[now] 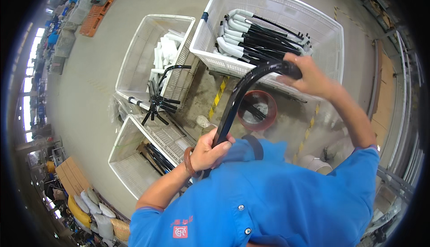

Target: The person repeatedly picks black plastic components from a crate, wipes them with a wet cloth, and inserts white plastic sleeves onto the ends. The person places the assembled units into a second crate. The person also handles a bundle of black strips and wipes them with the cloth.

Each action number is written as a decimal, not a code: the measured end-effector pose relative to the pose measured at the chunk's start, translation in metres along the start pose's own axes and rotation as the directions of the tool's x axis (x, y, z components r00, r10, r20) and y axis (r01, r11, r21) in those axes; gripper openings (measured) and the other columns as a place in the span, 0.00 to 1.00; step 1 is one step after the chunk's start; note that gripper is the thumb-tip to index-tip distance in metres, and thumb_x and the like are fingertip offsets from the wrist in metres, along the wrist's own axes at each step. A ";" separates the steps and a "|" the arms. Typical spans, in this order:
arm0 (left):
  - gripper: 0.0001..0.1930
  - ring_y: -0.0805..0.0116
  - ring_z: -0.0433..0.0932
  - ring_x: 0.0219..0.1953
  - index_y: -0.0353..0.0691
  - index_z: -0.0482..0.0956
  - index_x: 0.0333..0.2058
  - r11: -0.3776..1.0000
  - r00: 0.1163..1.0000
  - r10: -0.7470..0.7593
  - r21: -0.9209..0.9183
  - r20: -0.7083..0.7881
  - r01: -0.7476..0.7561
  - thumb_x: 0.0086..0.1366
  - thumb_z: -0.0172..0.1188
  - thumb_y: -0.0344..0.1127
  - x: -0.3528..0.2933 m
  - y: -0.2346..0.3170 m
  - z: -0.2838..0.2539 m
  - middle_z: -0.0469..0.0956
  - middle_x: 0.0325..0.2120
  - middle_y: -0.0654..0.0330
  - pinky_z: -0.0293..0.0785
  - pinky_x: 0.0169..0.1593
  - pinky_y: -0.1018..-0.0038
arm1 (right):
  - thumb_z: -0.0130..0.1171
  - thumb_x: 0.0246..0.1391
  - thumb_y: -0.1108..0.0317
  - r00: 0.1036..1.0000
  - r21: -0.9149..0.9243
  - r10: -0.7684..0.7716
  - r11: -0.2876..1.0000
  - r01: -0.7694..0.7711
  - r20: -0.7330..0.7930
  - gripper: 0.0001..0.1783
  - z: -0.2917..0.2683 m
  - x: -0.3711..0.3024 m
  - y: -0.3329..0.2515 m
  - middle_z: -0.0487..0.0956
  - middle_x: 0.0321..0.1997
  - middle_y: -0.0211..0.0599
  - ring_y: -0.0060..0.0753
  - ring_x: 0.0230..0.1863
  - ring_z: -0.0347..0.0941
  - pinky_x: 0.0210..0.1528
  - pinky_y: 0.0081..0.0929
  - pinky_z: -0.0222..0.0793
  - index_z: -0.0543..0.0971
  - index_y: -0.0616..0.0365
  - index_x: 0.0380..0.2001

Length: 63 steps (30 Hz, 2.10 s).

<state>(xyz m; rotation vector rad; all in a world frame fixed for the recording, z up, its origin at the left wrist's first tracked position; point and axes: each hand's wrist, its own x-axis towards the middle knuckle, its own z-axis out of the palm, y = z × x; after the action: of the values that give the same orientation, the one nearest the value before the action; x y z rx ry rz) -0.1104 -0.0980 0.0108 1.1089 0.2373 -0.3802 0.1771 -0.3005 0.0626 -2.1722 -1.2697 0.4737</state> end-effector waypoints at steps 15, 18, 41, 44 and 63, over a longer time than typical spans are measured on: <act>0.13 0.80 0.64 0.10 0.38 0.73 0.27 0.942 0.956 -0.266 -0.243 -0.124 0.230 0.67 0.60 0.40 -0.072 0.002 -0.270 0.67 0.12 0.68 0.58 0.15 0.79 | 0.59 0.44 0.65 0.375 -0.069 -0.576 0.482 0.873 0.727 0.06 0.299 0.279 -0.194 0.80 0.24 0.33 0.36 0.30 0.80 0.30 0.34 0.70 0.76 0.52 0.26; 0.09 0.79 0.61 0.09 0.38 0.72 0.37 0.887 0.940 -0.197 -0.460 -0.280 0.048 0.67 0.59 0.37 -0.085 0.000 -0.326 0.64 0.13 0.69 0.57 0.14 0.79 | 0.59 0.42 0.64 0.367 -0.145 -0.705 0.357 0.923 0.607 0.06 0.339 0.346 -0.215 0.78 0.27 0.29 0.30 0.37 0.77 0.42 0.27 0.65 0.75 0.51 0.25; 0.34 0.71 0.57 0.07 0.44 0.69 0.32 0.658 -0.031 -0.719 -0.666 -0.694 -0.351 0.65 0.38 0.74 -0.088 -0.141 -0.399 0.60 0.08 0.64 0.54 0.12 0.73 | 0.56 0.54 0.58 0.771 -0.502 -0.031 0.743 0.443 0.636 0.24 0.783 0.795 0.257 0.75 0.51 0.41 0.41 0.56 0.70 0.58 0.41 0.63 0.74 0.50 0.54; 0.39 0.71 0.59 0.10 0.44 0.71 0.32 0.305 -0.001 -0.914 -0.688 -0.405 -0.658 0.55 0.45 0.81 -0.084 -0.180 -0.378 0.61 0.09 0.67 0.57 0.14 0.76 | 0.55 0.58 0.47 0.845 -0.475 0.322 0.875 -0.094 0.426 0.35 0.861 0.844 0.276 0.61 0.68 0.53 0.54 0.66 0.61 0.62 0.49 0.61 0.62 0.36 0.67; 0.38 0.75 0.60 0.10 0.40 0.71 0.32 0.818 0.149 -0.503 -0.525 -0.851 -0.237 0.60 0.45 0.77 -0.035 -0.025 -0.524 0.61 0.10 0.67 0.54 0.14 0.76 | 0.61 0.53 0.77 0.726 0.703 0.048 -0.302 -0.644 0.686 0.27 0.634 0.757 0.141 0.78 0.47 0.49 0.41 0.51 0.76 0.58 0.41 0.72 0.67 0.64 0.56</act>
<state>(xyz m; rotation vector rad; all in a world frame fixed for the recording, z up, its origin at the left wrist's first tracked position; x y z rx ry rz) -0.1512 0.3716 -0.2222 0.5347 1.6249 0.3759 0.2842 0.4958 -0.5292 -0.8087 0.1461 1.6235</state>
